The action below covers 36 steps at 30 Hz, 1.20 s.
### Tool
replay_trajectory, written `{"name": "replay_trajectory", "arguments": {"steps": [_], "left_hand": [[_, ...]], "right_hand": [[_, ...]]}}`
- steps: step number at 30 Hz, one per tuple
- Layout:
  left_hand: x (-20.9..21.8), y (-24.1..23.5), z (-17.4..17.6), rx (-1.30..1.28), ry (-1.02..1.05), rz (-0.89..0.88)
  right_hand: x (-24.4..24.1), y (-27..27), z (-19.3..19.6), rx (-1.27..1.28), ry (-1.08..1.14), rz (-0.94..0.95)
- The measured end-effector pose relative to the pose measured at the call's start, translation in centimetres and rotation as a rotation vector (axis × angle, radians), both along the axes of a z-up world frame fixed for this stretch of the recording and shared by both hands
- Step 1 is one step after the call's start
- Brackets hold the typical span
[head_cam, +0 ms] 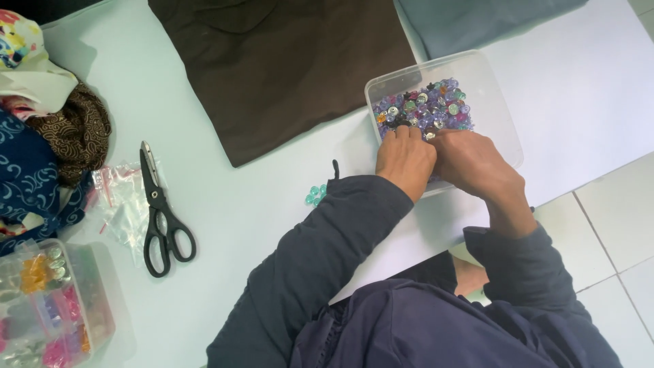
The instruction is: A person is picking up small colorful beads from a container and placing them into a small plastic zip-lock bag before sealing it.
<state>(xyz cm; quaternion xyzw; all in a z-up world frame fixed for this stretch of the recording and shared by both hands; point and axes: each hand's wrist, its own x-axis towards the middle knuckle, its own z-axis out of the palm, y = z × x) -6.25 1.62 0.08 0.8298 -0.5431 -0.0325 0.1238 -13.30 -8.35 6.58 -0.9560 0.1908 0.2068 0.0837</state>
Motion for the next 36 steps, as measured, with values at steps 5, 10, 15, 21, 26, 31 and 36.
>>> {"name": "replay_trajectory", "arguments": {"steps": [5, 10, 15, 21, 26, 31, 36], "left_hand": [[0.8, 0.4, 0.8, -0.104, 0.036, 0.008], [2.4, 2.7, 3.6, -0.301, 0.348, -0.016], [2.5, 8.2, 9.0, -0.454, 0.424, -0.057], [3.2, 17.6, 10.5, -0.521, 0.56, -0.009], [3.7, 21.7, 4.5, -0.463, 0.58, 0.157], [3.5, 22.0, 0.7, -0.282, 0.508, 0.265], [3.4, 21.2, -0.7, -0.198, 0.417, 0.264]], "right_hand": [[-0.4, -0.6, -1.2, 0.003, -0.093, -0.051], [-1.6, -0.3, -1.2, 0.139, -0.566, -0.078], [-2.2, 1.9, -0.8, 0.324, -0.938, 0.048], [-1.1, 10.0, 0.1, 0.35, -0.978, 0.216], [0.2, 14.0, -3.2, 0.263, -0.843, 0.3], [1.2, 14.9, -4.9, 0.154, -0.652, 0.251], [1.0, 14.9, -4.6, 0.256, -0.67, 0.211]]}}
